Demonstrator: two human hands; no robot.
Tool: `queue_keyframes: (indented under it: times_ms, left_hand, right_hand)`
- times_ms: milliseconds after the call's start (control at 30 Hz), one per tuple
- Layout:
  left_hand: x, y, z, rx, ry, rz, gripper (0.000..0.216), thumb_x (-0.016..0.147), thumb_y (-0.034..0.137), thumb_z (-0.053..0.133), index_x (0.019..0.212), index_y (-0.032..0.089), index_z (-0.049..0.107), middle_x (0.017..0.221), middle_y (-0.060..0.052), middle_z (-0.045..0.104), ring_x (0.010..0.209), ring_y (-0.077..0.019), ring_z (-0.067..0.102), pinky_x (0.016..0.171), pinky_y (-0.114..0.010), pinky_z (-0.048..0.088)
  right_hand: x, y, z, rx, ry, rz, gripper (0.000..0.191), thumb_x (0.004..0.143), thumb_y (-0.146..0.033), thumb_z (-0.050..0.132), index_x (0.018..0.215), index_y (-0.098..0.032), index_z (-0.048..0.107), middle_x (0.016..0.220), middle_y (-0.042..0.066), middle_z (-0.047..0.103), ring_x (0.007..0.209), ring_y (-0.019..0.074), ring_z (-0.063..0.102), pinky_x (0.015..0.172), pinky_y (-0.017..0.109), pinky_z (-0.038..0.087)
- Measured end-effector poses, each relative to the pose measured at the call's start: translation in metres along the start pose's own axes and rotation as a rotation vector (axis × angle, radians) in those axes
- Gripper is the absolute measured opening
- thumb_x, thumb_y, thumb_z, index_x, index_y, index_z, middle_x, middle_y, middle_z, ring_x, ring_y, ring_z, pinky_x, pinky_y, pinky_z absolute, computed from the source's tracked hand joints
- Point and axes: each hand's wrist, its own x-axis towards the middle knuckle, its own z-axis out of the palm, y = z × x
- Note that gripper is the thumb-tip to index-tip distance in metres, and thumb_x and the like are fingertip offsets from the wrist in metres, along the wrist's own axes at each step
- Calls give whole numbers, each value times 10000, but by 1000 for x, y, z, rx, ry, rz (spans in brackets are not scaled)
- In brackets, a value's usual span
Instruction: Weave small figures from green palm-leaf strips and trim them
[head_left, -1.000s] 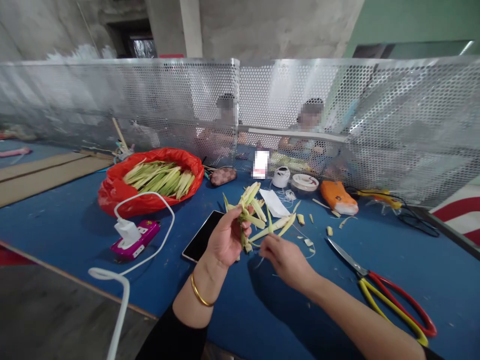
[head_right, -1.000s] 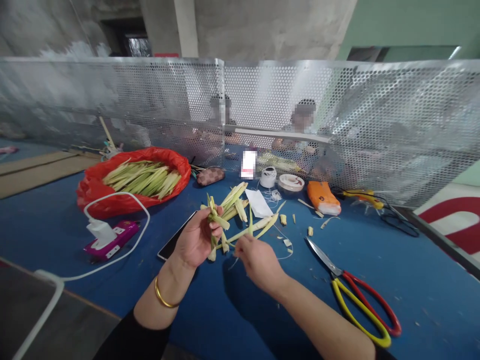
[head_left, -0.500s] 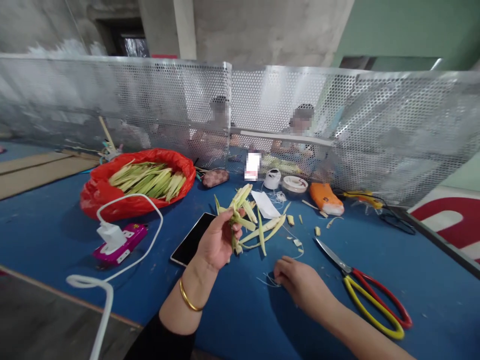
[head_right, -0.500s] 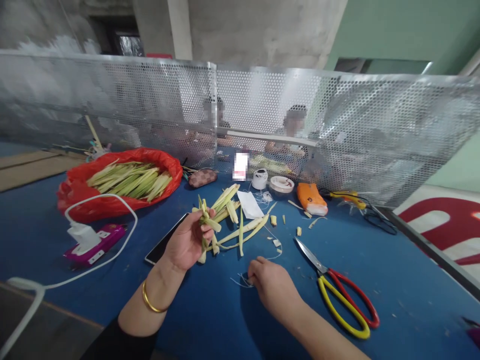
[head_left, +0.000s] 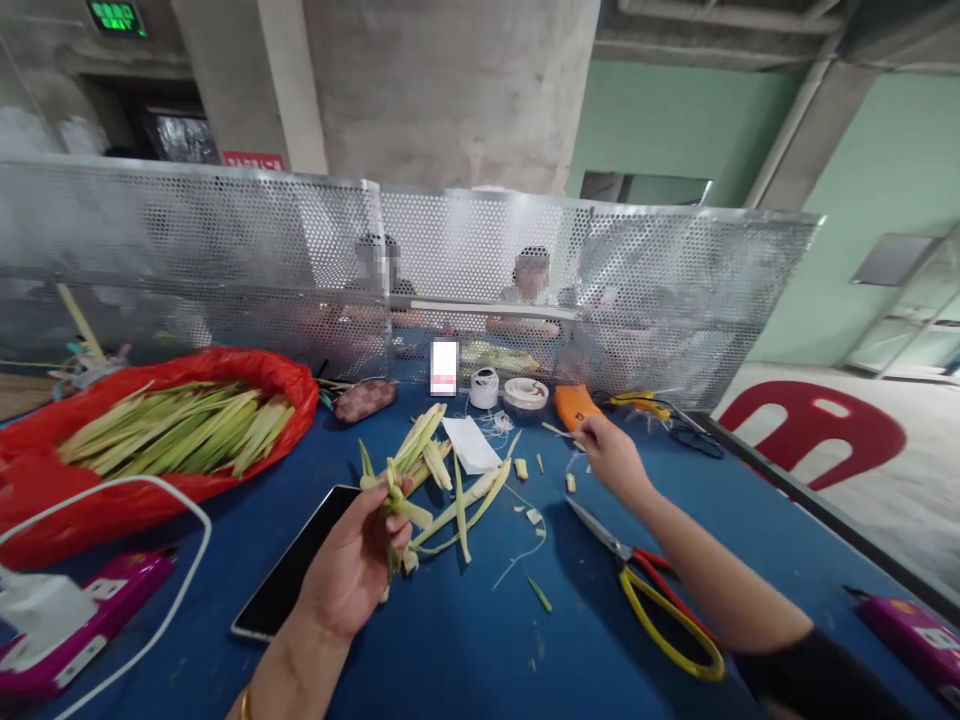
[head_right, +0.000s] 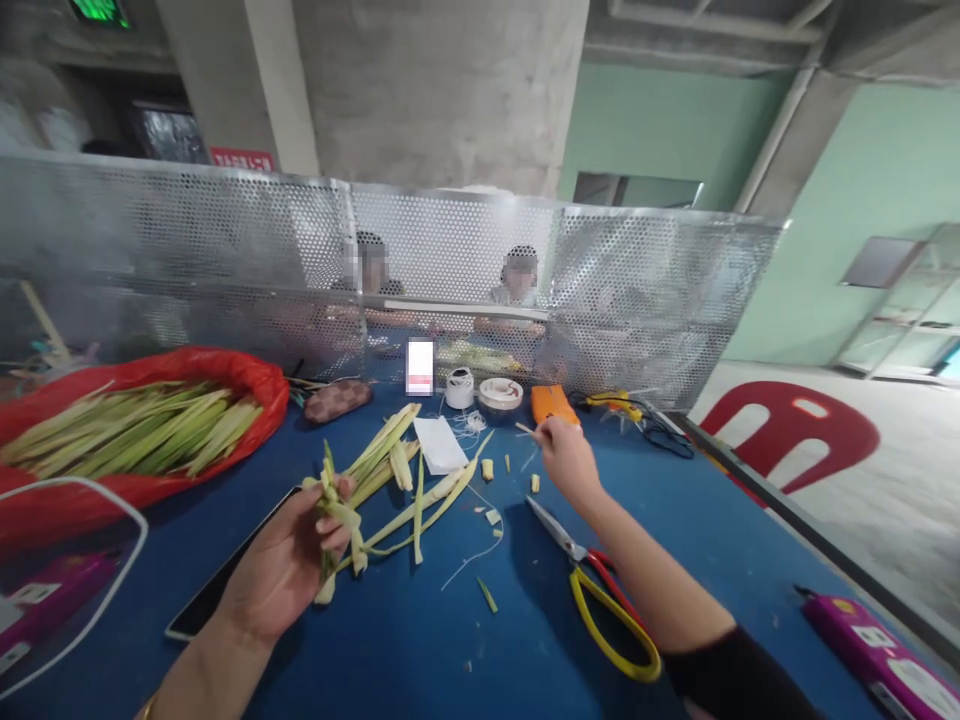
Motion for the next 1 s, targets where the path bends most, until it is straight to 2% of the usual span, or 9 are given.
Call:
queue_keyframes:
  times_ms: [133, 267, 467, 567, 600, 633, 733, 833, 1000]
  left_hand:
    - [3, -2, -1, 40, 58, 8, 91, 782, 52, 537, 771, 103, 612, 839, -67, 627, 455, -44, 439, 373, -172, 416]
    - [6, -1, -1, 48, 91, 15, 111, 788, 47, 521, 755, 100, 612, 842, -68, 630, 454, -39, 432, 376, -166, 409]
    - [3, -2, 4, 75, 80, -3, 98, 778, 64, 533, 745, 103, 618, 798, -52, 620, 444, -38, 429, 371, -164, 407]
    - [3, -2, 2, 92, 44, -30, 60, 763, 86, 574, 779, 103, 630, 791, -45, 627, 445, -36, 433, 375, -158, 401]
    - [3, -3, 1, 101, 32, -52, 55, 754, 93, 596, 791, 105, 635, 787, -43, 632, 447, -34, 437, 379, -154, 398]
    - [3, -5, 0, 116, 19, -82, 58, 742, 100, 618, 795, 105, 640, 779, -42, 638, 447, -33, 441, 383, -150, 394]
    - [2, -14, 0, 218, -54, -220, 66, 700, 123, 672, 755, 94, 651, 726, -55, 652, 440, -35, 453, 383, -143, 371]
    - [-3, -28, 10, 307, -183, -322, 106, 691, 165, 676, 751, 77, 673, 753, -84, 676, 449, -46, 472, 394, -160, 385]
    - [-17, -44, 41, 418, -306, -399, 141, 669, 215, 691, 741, 95, 682, 736, -70, 671, 454, -59, 481, 387, -169, 373]
  right_hand:
    - [55, 29, 11, -115, -13, 55, 161, 926, -256, 507, 971, -154, 622, 1004, 90, 641, 895, 197, 614, 773, 346, 490]
    - [66, 34, 21, -165, -103, -16, 262, 930, -307, 538, 1158, -185, 579, 1167, 59, 596, 996, 206, 611, 827, 382, 517]
    - [40, 19, 17, -149, -133, -137, 213, 899, -186, 544, 1086, -175, 643, 1213, 101, 604, 1074, 232, 578, 903, 380, 456]
    - [9, 2, 13, -86, -226, -200, 169, 864, -214, 548, 868, -192, 716, 854, 57, 718, 839, 212, 660, 768, 311, 484]
    - [-3, -4, 12, -61, -251, -216, 189, 858, -240, 543, 812, -194, 720, 775, 46, 716, 768, 208, 667, 721, 306, 493]
    - [-15, -11, 11, -30, -262, -234, 192, 848, -222, 532, 836, -200, 722, 813, 47, 721, 776, 209, 671, 721, 310, 497]
    - [-46, -32, 9, 277, -294, -315, 397, 809, -164, 525, 1187, -238, 619, 1245, 76, 620, 1109, 230, 591, 937, 375, 451]
    - [-67, -55, 5, 663, -403, -235, 415, 846, -262, 542, 1260, -249, 559, 1230, 72, 633, 1137, 215, 574, 1001, 414, 417]
    - [-87, -81, -4, 1072, -521, -180, 379, 790, -385, 657, 1131, -220, 641, 1159, 68, 662, 1062, 232, 595, 979, 408, 420]
